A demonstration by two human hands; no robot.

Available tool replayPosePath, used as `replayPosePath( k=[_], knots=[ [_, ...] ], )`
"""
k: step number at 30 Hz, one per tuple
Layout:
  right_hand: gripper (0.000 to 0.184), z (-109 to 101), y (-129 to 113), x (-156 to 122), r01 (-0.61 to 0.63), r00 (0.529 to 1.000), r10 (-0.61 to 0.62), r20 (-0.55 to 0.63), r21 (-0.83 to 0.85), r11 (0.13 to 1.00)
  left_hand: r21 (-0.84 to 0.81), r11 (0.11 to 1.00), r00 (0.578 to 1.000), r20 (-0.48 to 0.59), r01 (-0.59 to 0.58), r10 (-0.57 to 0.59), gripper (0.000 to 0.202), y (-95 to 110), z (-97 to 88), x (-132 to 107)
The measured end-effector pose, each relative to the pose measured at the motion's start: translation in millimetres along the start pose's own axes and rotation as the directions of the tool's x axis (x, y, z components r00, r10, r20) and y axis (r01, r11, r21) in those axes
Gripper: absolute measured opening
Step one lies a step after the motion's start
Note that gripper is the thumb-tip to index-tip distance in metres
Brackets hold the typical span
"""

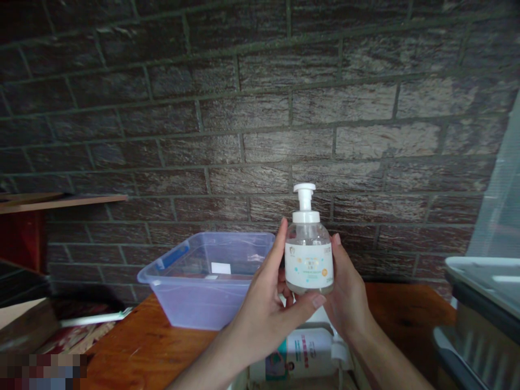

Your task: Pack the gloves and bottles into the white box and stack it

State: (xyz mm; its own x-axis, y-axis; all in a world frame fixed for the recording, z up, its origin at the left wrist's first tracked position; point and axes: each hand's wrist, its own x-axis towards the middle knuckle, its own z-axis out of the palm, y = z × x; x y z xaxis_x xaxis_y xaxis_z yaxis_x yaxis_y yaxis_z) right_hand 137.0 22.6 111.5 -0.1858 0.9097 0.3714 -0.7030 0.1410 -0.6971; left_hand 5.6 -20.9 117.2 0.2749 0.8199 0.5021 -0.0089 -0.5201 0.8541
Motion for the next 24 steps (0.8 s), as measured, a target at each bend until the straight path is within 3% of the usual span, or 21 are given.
replayPosePath(
  k=[13, 24],
  knots=[
    [0.038, 2.1, -3.5, 1.2, 0.117, 0.992, -0.115, -0.046, 0.044, 0.992, 0.141, 0.989, 0.998, -0.051, -0.041, 0.048, 0.086, -4.7, -2.6, -2.3],
    [0.056, 2.4, -4.1, -2.7, 0.098, 0.994, -0.098, 0.041, 0.002, 0.995, 0.001, 0.999, 0.991, -0.121, -0.052, 0.052, 0.071, -7.5, -0.1, -4.4]
  ],
)
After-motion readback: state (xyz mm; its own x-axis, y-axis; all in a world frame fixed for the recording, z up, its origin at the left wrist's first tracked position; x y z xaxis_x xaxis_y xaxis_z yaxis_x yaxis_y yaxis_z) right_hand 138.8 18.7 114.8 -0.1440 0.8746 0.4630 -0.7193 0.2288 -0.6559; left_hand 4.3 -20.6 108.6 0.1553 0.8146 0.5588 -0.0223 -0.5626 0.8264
